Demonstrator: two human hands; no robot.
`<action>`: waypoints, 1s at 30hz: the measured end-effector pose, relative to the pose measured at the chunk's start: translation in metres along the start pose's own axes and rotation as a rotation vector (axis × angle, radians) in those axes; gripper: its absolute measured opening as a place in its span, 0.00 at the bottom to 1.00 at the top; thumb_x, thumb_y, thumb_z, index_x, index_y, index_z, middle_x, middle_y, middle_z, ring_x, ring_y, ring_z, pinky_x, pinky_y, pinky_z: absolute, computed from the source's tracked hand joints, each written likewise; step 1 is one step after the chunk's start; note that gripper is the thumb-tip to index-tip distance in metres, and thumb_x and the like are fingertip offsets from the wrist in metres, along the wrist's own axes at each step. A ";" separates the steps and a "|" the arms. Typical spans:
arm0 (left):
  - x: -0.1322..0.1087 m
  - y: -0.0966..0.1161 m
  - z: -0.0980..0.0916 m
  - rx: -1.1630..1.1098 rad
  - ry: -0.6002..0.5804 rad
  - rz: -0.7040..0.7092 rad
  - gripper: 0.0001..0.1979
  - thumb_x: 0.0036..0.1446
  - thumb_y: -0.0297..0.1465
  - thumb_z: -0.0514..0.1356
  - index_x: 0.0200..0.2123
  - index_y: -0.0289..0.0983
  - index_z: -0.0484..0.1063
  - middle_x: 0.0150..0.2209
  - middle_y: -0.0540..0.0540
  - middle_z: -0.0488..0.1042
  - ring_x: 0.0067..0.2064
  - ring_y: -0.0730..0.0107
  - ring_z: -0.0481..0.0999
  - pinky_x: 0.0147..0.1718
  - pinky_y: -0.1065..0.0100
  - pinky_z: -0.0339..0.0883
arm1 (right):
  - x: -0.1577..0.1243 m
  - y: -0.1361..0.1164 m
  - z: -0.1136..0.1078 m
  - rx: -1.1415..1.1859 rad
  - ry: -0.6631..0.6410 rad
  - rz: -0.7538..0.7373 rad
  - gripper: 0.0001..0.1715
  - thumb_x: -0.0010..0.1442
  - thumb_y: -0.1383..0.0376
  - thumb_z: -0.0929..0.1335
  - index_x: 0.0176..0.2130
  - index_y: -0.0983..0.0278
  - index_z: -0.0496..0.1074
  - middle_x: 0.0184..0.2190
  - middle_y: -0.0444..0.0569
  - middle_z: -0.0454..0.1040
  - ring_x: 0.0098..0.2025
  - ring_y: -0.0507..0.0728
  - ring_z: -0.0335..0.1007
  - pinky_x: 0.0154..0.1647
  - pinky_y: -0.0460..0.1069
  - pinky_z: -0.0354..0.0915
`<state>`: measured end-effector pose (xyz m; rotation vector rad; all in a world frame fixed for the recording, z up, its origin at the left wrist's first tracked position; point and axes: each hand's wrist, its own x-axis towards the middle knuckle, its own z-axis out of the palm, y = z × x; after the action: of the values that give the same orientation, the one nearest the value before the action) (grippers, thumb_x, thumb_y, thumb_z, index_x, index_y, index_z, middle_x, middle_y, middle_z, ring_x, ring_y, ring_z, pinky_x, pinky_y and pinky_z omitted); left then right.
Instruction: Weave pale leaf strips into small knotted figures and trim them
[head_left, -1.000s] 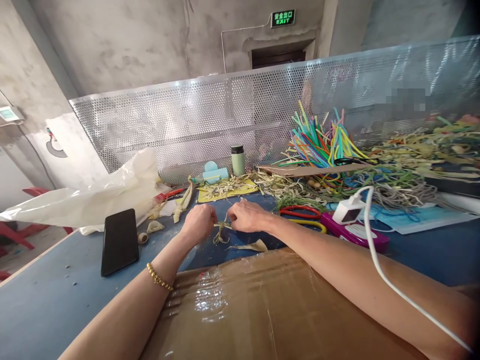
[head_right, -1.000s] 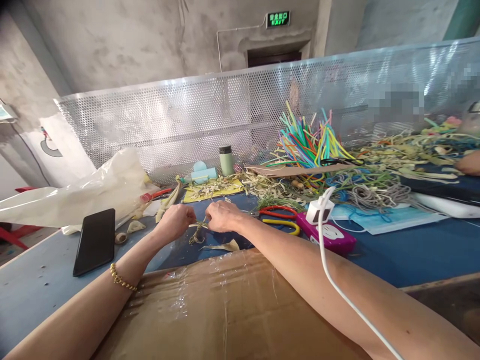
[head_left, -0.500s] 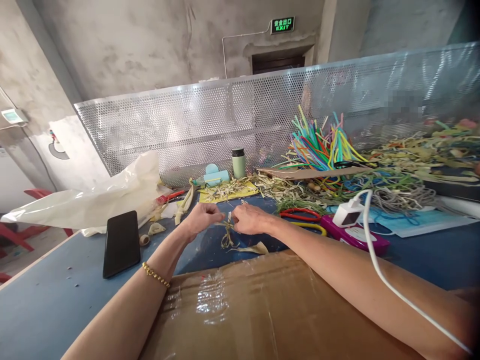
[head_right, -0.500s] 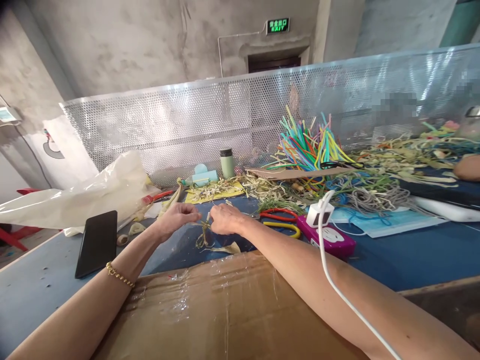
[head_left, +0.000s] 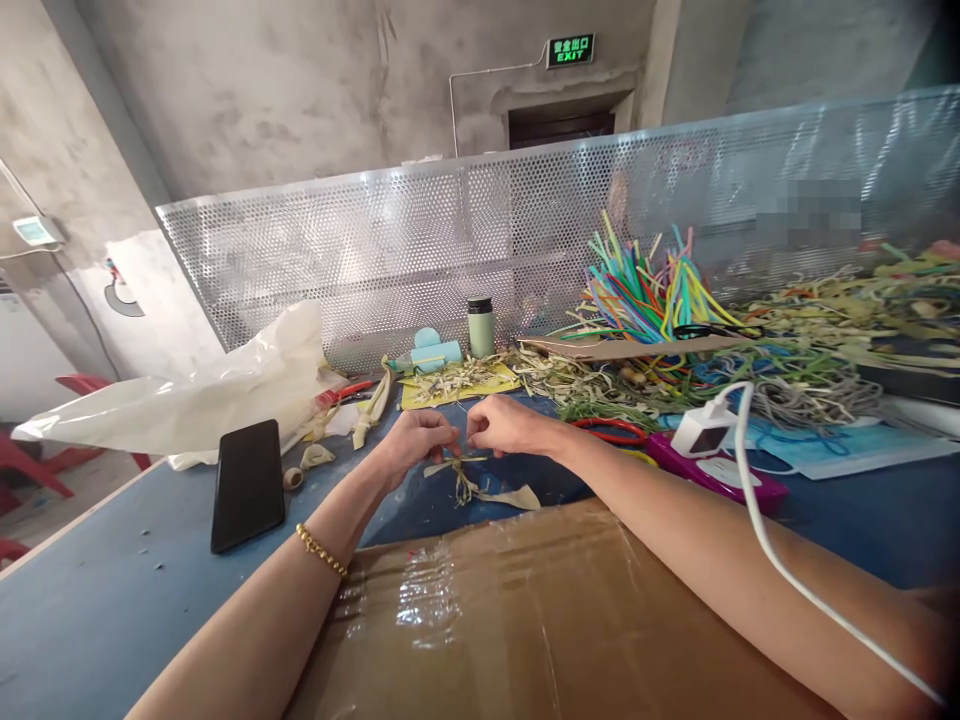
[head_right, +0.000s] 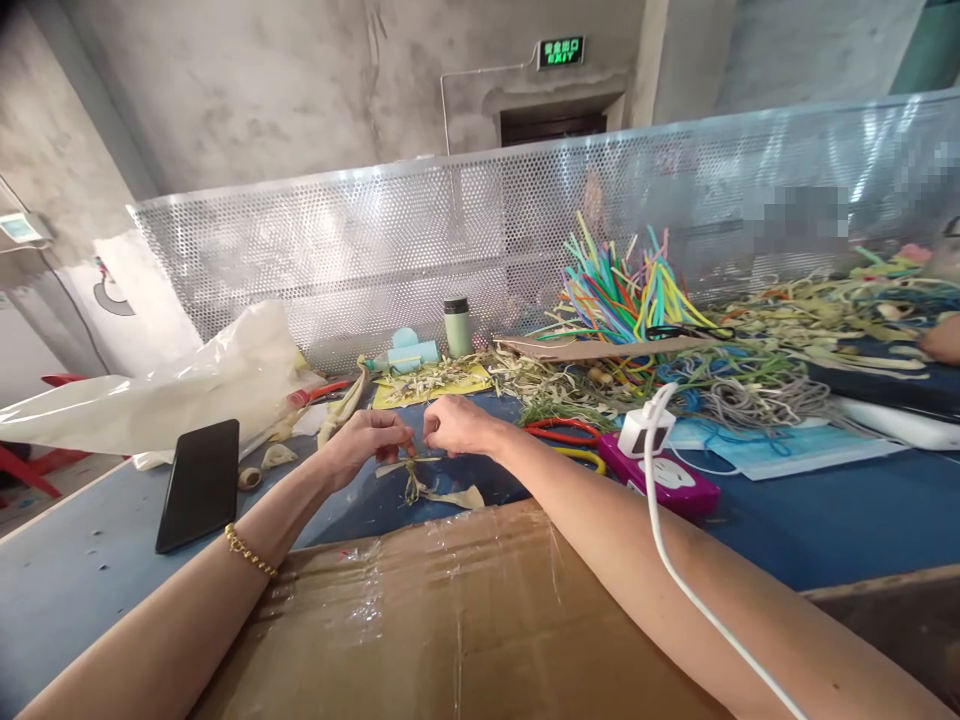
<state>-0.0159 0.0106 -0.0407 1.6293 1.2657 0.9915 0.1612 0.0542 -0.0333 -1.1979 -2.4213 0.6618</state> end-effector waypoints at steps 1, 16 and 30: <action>0.000 0.000 0.000 -0.009 -0.006 0.000 0.11 0.45 0.36 0.63 0.21 0.35 0.69 0.24 0.46 0.76 0.20 0.77 0.64 0.21 0.71 0.50 | 0.000 0.001 0.000 0.099 0.002 0.011 0.00 0.52 0.70 0.69 0.29 0.66 0.72 0.20 0.42 0.70 0.19 0.49 0.69 0.18 0.41 0.59; 0.006 -0.011 0.001 0.252 0.066 0.080 0.13 0.49 0.38 0.59 0.20 0.35 0.68 0.19 0.51 0.68 0.20 0.77 0.59 0.21 0.72 0.51 | 0.005 -0.002 0.013 -0.115 0.043 0.001 0.02 0.51 0.69 0.69 0.29 0.66 0.73 0.19 0.42 0.69 0.19 0.47 0.61 0.19 0.42 0.51; 0.006 -0.018 0.007 0.467 0.076 0.091 0.06 0.43 0.29 0.61 0.19 0.33 0.72 0.18 0.53 0.64 0.24 0.75 0.59 0.23 0.71 0.50 | 0.003 -0.003 0.007 0.470 -0.084 0.167 0.08 0.53 0.66 0.68 0.25 0.65 0.65 0.12 0.32 0.48 0.14 0.45 0.40 0.16 0.43 0.40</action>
<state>-0.0140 0.0186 -0.0593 2.0316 1.5711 0.8590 0.1543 0.0534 -0.0374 -1.1898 -2.0697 1.2695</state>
